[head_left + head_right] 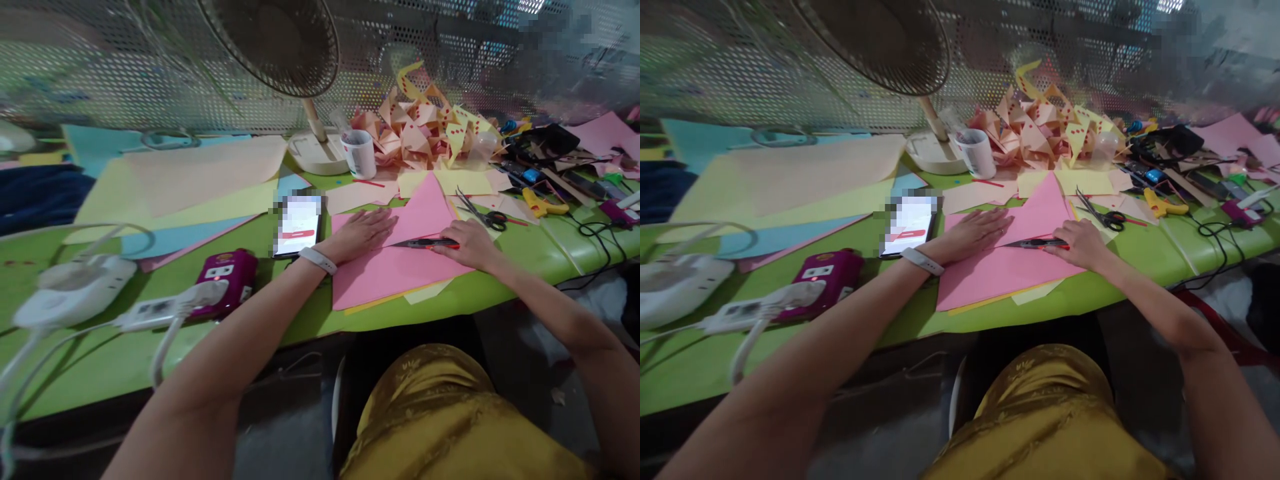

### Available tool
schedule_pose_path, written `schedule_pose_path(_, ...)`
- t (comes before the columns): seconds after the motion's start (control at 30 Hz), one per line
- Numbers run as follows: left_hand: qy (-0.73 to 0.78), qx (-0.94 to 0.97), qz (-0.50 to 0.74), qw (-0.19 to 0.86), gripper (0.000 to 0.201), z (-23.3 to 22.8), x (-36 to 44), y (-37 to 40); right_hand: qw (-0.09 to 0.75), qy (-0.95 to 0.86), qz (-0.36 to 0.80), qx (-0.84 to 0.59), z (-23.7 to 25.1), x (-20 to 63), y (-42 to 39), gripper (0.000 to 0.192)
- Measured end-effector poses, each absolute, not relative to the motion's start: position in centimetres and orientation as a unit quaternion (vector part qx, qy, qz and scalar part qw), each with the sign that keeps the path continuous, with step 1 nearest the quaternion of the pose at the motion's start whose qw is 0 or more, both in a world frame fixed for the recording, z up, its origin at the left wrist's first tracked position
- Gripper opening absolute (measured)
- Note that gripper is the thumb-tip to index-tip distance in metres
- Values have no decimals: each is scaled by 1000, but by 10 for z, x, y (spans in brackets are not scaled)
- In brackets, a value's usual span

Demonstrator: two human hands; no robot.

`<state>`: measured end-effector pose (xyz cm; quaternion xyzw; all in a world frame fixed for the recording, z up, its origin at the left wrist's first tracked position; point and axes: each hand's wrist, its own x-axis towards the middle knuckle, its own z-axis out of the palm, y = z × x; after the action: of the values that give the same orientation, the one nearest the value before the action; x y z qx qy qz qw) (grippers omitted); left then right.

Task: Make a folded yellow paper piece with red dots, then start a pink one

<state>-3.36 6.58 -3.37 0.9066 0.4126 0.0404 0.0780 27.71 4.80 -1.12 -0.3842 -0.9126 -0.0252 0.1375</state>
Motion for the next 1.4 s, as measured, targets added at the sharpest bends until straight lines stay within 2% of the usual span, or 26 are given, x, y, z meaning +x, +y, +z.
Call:
schedule_pose_path(0.57,412,907,51,70,56,-39,-35,68,135,-922,-23,-361,-11,263,48,49)
schedule_pose_path(1.03,391,916,47,75,56,-39,-39,69,154,-899,-31,-408,-12,266,43,49)
schedule_pose_path(1.4,426,899,46,94,56,-34,-35,66,138,-918,-14,-372,-13,248,43,46)
